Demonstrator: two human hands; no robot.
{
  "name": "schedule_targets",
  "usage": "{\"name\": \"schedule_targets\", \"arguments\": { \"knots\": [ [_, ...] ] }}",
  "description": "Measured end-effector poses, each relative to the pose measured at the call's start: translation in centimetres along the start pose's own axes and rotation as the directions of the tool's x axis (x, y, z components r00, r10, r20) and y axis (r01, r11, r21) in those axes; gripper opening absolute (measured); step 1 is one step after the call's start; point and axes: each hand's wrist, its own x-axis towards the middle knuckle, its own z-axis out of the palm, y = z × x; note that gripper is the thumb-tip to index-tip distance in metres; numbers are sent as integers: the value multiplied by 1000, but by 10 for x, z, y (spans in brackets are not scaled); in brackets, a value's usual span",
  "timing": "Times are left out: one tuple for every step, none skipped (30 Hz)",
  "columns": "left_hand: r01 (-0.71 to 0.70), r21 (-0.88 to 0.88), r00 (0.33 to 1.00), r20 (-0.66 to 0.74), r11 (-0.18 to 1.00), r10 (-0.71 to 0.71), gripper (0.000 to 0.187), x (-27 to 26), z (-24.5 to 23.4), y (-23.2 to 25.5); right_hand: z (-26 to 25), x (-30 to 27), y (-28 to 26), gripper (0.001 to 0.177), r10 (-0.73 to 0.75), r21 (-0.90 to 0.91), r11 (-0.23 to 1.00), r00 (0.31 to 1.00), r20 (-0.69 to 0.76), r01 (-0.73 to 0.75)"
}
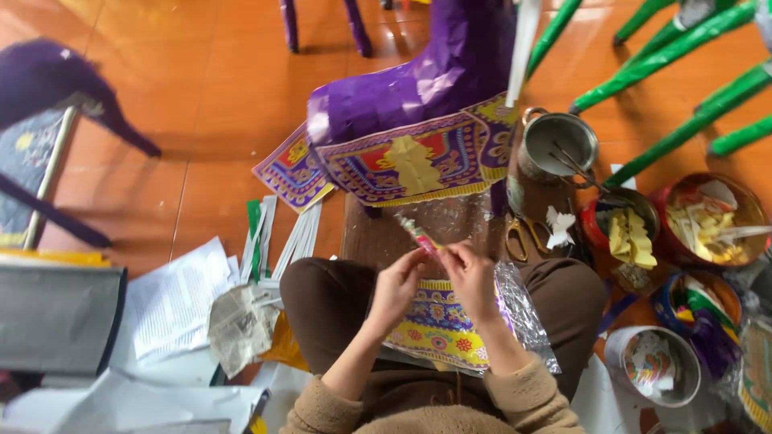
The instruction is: Decorating a purple paper horse model with colorful paper patterns and yellow strips using glue
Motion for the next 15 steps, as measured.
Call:
{"name": "schedule_targets", "arguments": {
  "knots": [
    [2, -2, 1000, -22, 1000, -2, 30, -1, 1, -3, 2, 1, -6, 15, -10, 4, 1000, 1000, 19, 10],
    [38, -66, 999, -12, 997, -39, 32, -3, 1, -6, 5, 1, -13, 14, -8, 47, 999, 999, 49, 6],
    [72, -130, 997, 0, 989, -73, 35, -4, 1, -9, 7, 2, -19, 16, -7, 88, 996, 997, 79, 0],
    [71, -134, 997, -18, 988, -74, 35, -4, 1, -8, 6, 1, -23, 16, -17, 91, 996, 995, 94, 8],
    [99, -168, 995, -10, 981, -102, 35, -4, 1, -6, 5, -1, -26, 18, 1, 121, 992, 992, 123, -16],
    [124, -201, 992, 1, 972, -126, 35, -4, 1, -4, 4, -1, -30, 23, 16, 150, 988, 989, 149, -39],
    [119, -206, 992, -14, 971, -125, 35, -5, 0, 1, 4, -1, -29, 23, 6, 151, 988, 987, 161, -31],
    [156, -297, 986, -4, 942, -164, 37, -6, -1, 5, 4, -3, -27, 26, -13, 127, 992, 988, 156, -7],
    [190, -385, 979, 10, 903, -201, 39, -7, -2, 10, 5, -3, -26, 29, -32, 103, 995, 988, 151, 17],
    [187, -388, 979, 2, 903, -203, 39, -7, -1, 1, 6, -5, -25, 29, -36, 105, 994, 987, 159, 20],
    [183, -386, 979, -14, 904, -204, 37, -7, 2, -7, 7, -6, -24, 32, -63, 65, 996, 988, 142, 54],
    [181, -383, 978, -28, 906, -207, 36, -6, 3, -15, 8, -8, -23, 35, -87, 25, 996, 989, 124, 85],
    [182, -382, 977, -33, 906, -211, 36, -7, 2, -6, 10, -8, -19, 35, -87, 28, 996, 988, 129, 84],
    [180, -414, 977, -28, 892, -210, 36, -8, 2, 2, 12, -8, -16, 32, -104, 1, 994, 987, 123, 105],
    [177, -446, 978, -23, 878, -209, 37, -8, 1, 11, 13, -9, -12, 30, -122, -26, 992, 986, 116, 125]
  ]
}}
